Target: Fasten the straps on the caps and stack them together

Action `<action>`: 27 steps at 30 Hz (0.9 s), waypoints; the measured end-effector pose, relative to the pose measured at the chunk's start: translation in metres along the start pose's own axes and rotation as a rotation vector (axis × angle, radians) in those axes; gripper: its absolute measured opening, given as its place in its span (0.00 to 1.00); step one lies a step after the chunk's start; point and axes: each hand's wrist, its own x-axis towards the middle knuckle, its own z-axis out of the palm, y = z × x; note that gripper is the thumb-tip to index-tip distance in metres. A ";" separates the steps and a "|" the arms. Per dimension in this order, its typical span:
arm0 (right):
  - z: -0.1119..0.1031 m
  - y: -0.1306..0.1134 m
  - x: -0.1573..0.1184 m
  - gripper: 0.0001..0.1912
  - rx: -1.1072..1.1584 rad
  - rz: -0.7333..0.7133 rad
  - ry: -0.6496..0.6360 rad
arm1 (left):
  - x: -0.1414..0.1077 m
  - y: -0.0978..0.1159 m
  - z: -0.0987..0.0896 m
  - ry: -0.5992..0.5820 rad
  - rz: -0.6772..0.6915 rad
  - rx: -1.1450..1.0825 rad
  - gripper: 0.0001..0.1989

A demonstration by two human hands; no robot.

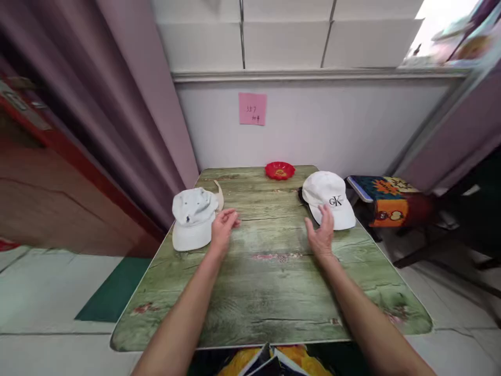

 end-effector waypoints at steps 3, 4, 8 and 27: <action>0.036 -0.013 -0.019 0.25 0.181 0.182 -0.210 | 0.031 0.022 -0.022 0.163 0.188 0.271 0.19; 0.046 -0.016 -0.023 0.25 0.226 0.254 -0.270 | 0.041 0.030 -0.031 0.233 0.238 0.395 0.18; 0.064 -0.020 -0.032 0.24 0.309 0.488 -0.405 | 0.079 0.055 -0.070 0.518 0.278 0.877 0.18; 0.059 -0.023 -0.031 0.21 0.361 0.471 -0.434 | 0.084 0.142 -0.080 0.261 0.202 1.379 0.07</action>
